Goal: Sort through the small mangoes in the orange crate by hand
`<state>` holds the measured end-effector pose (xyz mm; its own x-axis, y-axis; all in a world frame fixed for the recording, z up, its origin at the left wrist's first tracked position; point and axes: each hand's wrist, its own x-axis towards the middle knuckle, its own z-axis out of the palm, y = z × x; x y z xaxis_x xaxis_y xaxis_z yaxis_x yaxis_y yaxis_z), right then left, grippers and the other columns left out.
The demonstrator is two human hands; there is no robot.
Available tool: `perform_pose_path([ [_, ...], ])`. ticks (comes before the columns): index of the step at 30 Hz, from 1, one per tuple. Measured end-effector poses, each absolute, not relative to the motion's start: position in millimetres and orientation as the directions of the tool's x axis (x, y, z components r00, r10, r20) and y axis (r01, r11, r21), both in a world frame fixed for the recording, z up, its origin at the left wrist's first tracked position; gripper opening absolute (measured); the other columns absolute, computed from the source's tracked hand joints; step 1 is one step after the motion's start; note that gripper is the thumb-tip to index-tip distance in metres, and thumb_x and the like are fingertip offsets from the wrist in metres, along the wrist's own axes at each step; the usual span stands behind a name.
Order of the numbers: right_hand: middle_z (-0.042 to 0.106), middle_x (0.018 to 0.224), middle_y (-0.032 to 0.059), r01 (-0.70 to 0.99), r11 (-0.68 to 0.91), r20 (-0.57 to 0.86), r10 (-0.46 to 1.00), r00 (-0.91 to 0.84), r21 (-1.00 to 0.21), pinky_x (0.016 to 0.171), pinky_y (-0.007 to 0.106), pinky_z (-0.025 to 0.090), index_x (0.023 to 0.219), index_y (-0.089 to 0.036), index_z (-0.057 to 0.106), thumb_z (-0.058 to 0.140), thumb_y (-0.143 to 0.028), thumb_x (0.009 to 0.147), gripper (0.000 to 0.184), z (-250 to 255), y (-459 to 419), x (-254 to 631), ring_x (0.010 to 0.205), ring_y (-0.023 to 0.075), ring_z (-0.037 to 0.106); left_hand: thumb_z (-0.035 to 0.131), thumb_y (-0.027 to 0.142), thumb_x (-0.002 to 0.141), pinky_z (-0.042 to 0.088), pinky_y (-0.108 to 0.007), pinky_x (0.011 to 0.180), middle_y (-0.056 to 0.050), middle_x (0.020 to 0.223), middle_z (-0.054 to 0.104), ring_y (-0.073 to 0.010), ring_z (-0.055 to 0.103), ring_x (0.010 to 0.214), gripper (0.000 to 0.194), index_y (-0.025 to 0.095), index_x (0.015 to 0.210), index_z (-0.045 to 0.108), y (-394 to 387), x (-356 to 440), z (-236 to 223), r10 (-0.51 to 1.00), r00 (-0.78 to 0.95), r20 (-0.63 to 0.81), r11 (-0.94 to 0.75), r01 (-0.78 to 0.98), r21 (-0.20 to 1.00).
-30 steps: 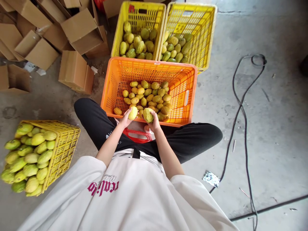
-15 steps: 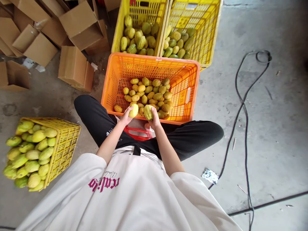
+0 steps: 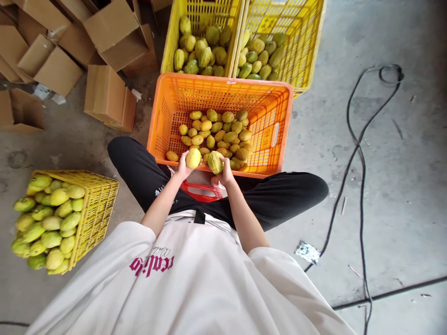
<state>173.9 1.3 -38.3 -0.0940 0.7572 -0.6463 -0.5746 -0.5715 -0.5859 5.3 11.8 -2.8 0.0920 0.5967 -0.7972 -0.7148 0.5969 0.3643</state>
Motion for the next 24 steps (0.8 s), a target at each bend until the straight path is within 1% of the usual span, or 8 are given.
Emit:
perform_pose_path([
  [4,0.077,0.090,0.0061,-0.585,-0.594,-0.660,0.740,-0.129,-0.552,0.087,0.046,0.064,0.101,-0.023,0.069,0.055,-0.051,0.087,0.034,-37.6,1.3,173.9,0.102,0.0291,0.073,0.044,0.043,0.097,0.061,-0.033,0.080,-0.011,0.082,0.073,-0.0242,0.072,0.091,0.039,0.013,0.101,0.069,12.5,4.7,-1.6,0.599,0.084,-0.797,0.588,-0.722,0.365],
  [7,0.078,0.092,0.0047,-0.591,-0.581,-0.645,0.753,-0.131,-0.559,0.084,0.043,0.065,0.101,-0.024,0.069,0.060,-0.050,0.087,0.032,-37.8,1.9,176.5,0.100,0.0275,0.074,0.045,0.045,0.098,0.060,-0.034,0.078,-0.011,0.080,0.072,-0.0231,0.071,0.086,0.039,0.013,0.101,0.068,12.7,4.8,-0.7,0.595,0.078,-0.800,0.591,-0.716,0.371],
  [11,0.078,0.096,0.0033,-0.570,-0.552,-0.611,0.784,-0.107,-0.609,0.078,0.038,0.065,0.102,-0.024,0.068,0.075,-0.051,0.078,0.037,-38.4,2.5,178.3,0.091,0.0240,0.074,0.050,0.043,0.098,0.059,-0.033,0.079,-0.008,0.080,0.071,-0.0185,0.069,0.077,0.035,0.013,0.100,0.068,10.5,6.4,-0.6,0.630,0.062,-0.774,0.589,-0.687,0.425],
  [15,0.077,0.094,0.0018,-0.557,-0.514,-0.578,0.813,-0.073,-0.652,0.074,0.035,0.065,0.102,-0.025,0.068,0.086,-0.049,0.068,0.046,-37.3,1.4,176.3,0.083,0.0207,0.073,0.062,0.034,0.093,0.058,-0.029,0.084,-0.004,0.084,0.071,-0.0157,0.071,0.080,0.022,0.017,0.105,0.068,8.9,8.4,-1.3,0.646,0.041,-0.762,0.582,-0.672,0.457],
  [17,0.076,0.090,0.0007,-0.555,-0.498,-0.572,0.819,-0.048,-0.666,0.072,0.033,0.064,0.100,-0.025,0.068,0.089,-0.049,0.064,0.048,-35.9,0.5,174.4,0.079,0.0192,0.071,0.065,0.032,0.092,0.059,-0.027,0.083,-0.003,0.085,0.073,-0.0162,0.073,0.083,0.022,0.019,0.108,0.068,9.1,8.8,-2.0,0.637,0.027,-0.770,0.586,-0.666,0.461],
  [20,0.073,0.084,-0.0004,-0.549,-0.478,-0.558,0.830,-0.025,-0.685,0.072,0.032,0.064,0.096,-0.025,0.068,0.089,-0.049,0.064,0.045,-32.7,0.0,172.4,0.076,0.0181,0.070,0.067,0.033,0.090,0.059,-0.025,0.081,-0.003,0.086,0.074,-0.0172,0.074,0.086,0.023,0.020,0.109,0.068,9.9,8.6,-3.8,0.623,0.010,-0.782,0.590,-0.663,0.461],
  [24,0.073,0.085,-0.0011,-0.553,-0.468,-0.540,0.841,-0.039,-0.689,0.076,0.034,0.064,0.093,-0.026,0.067,0.086,-0.049,0.065,0.041,-28.1,1.2,171.7,0.081,0.0192,0.070,0.068,0.035,0.089,0.059,-0.024,0.079,-0.003,0.084,0.074,-0.0172,0.074,0.085,0.024,0.019,0.107,0.069,10.2,7.8,-6.7,0.628,0.011,-0.779,0.591,-0.657,0.467],
])
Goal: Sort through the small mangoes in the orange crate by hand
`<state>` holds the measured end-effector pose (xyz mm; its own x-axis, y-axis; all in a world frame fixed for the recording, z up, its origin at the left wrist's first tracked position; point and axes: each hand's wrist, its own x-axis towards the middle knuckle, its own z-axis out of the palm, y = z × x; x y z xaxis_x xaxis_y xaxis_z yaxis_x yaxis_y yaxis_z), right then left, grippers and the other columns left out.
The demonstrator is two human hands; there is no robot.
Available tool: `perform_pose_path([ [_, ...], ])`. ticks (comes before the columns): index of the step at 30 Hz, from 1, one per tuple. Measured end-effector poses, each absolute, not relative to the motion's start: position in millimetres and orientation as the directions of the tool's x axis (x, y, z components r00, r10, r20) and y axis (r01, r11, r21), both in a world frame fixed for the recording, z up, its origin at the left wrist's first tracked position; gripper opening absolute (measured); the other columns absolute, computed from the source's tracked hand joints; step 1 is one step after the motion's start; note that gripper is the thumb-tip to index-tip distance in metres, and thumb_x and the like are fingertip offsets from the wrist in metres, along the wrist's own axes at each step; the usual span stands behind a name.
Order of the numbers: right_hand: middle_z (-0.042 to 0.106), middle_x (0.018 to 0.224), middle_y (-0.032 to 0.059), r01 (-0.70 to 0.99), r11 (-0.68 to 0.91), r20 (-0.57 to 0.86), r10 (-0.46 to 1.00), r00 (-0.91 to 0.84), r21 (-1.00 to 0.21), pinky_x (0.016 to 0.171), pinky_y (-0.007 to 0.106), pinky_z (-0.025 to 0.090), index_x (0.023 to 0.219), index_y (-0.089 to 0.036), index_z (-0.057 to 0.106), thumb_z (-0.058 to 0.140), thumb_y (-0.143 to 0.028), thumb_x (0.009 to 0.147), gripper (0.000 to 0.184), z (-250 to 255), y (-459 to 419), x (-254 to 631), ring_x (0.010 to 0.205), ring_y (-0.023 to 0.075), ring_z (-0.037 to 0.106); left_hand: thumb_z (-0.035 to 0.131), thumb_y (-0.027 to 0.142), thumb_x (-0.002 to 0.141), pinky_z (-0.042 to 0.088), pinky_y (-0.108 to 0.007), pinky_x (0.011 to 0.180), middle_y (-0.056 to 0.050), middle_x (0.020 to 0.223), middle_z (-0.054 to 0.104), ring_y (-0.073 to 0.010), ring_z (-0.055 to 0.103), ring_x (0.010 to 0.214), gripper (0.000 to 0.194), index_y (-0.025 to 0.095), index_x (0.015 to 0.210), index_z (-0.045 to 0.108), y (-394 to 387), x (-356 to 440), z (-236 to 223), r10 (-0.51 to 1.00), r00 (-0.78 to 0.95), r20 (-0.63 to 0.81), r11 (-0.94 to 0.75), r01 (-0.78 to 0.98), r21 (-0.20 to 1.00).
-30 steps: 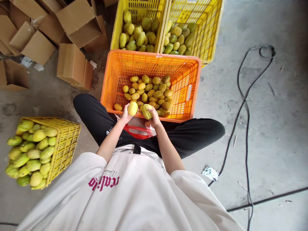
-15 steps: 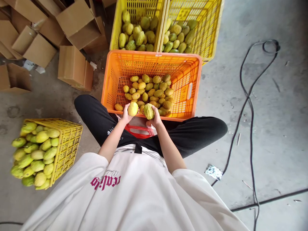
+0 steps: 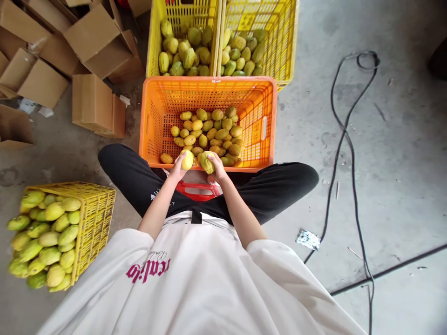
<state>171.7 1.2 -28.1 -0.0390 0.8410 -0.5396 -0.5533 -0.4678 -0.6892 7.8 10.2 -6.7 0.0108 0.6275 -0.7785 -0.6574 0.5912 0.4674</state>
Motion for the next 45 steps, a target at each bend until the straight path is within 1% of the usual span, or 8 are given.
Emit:
perform_pose_path([
  [8,0.074,0.080,0.0031,-0.609,-0.547,-0.639,0.765,-0.084,-0.575,0.072,0.039,0.065,0.093,-0.025,0.066,0.058,-0.066,0.084,0.042,-27.6,5.8,172.0,0.088,0.0256,0.074,0.063,0.029,0.092,0.058,-0.025,0.079,-0.003,0.080,0.072,-0.0161,0.073,0.081,0.013,0.018,0.097,0.069,10.3,7.6,-5.2,0.648,0.015,-0.762,0.585,-0.650,0.485],
  [13,0.073,0.082,0.0026,-0.567,-0.531,-0.619,0.784,-0.046,-0.630,0.067,0.034,0.063,0.093,-0.025,0.065,0.072,-0.063,0.076,0.043,-31.6,3.4,173.1,0.084,0.0232,0.073,0.066,0.032,0.090,0.059,-0.026,0.082,-0.003,0.083,0.073,-0.0172,0.074,0.084,0.022,0.018,0.107,0.068,8.9,7.0,-7.1,0.643,0.026,-0.766,0.584,-0.664,0.467],
  [18,0.071,0.082,-0.0017,-0.550,-0.488,-0.568,0.823,-0.031,-0.678,0.069,0.036,0.065,0.095,-0.027,0.062,0.088,-0.051,0.063,0.048,-30.8,1.3,172.1,0.077,0.0207,0.072,0.062,0.026,0.092,0.059,-0.026,0.084,-0.003,0.080,0.072,-0.0176,0.074,0.084,0.014,0.017,0.102,0.069,9.6,7.3,-8.5,0.647,0.024,-0.762,0.592,-0.646,0.483],
  [21,0.070,0.080,-0.0022,-0.557,-0.495,-0.571,0.820,-0.045,-0.667,0.073,0.039,0.066,0.093,-0.027,0.061,0.086,-0.048,0.066,0.043,-29.4,1.2,172.0,0.080,0.0223,0.073,0.060,0.025,0.093,0.059,-0.026,0.085,-0.003,0.080,0.072,-0.0173,0.074,0.083,0.015,0.018,0.102,0.069,10.3,7.6,-7.2,0.647,0.022,-0.762,0.595,-0.639,0.487],
  [26,0.072,0.076,0.0026,-0.569,-0.570,-0.646,0.758,-0.088,-0.592,0.075,0.042,0.065,0.094,-0.025,0.061,0.063,-0.060,0.084,0.037,-31.6,1.7,173.5,0.083,0.0264,0.075,0.048,0.032,0.098,0.061,-0.029,0.082,-0.006,0.073,0.071,-0.0208,0.074,0.084,0.029,0.015,0.103,0.070,10.5,6.7,-2.1,0.639,0.062,-0.767,0.635,-0.606,0.480],
  [31,0.074,0.074,0.0032,-0.553,-0.590,-0.658,0.747,-0.096,-0.589,0.069,0.039,0.064,0.095,-0.024,0.064,0.058,-0.065,0.083,0.043,-38.2,2.8,173.6,0.080,0.0253,0.075,0.037,0.044,0.101,0.062,-0.031,0.073,-0.010,0.070,0.069,-0.0226,0.074,0.080,0.045,0.013,0.100,0.070,11.8,5.2,1.8,0.615,0.097,-0.783,0.639,-0.643,0.422],
  [40,0.073,0.087,0.0006,-0.554,-0.484,-0.562,0.827,-0.034,-0.678,0.069,0.033,0.062,0.097,-0.026,0.063,0.085,-0.059,0.065,0.051,-35.0,1.9,175.4,0.079,0.0199,0.071,0.058,0.047,0.093,0.059,-0.028,0.067,-0.008,0.079,0.071,-0.0198,0.072,0.074,0.034,0.015,0.101,0.066,12.7,7.5,-5.3,0.612,0.073,-0.788,0.644,-0.625,0.442],
  [45,0.071,0.095,0.0009,-0.545,-0.502,-0.543,0.834,-0.099,-0.672,0.075,0.039,0.063,0.103,-0.028,0.060,0.090,-0.049,0.062,0.055,-39.5,-0.5,181.6,0.082,0.0214,0.071,0.077,0.020,0.079,0.058,-0.024,0.068,-0.002,0.084,0.073,-0.0148,0.071,0.072,0.023,0.020,0.096,0.062,8.4,10.6,-3.8,0.697,0.008,-0.717,0.576,-0.602,0.553],
])
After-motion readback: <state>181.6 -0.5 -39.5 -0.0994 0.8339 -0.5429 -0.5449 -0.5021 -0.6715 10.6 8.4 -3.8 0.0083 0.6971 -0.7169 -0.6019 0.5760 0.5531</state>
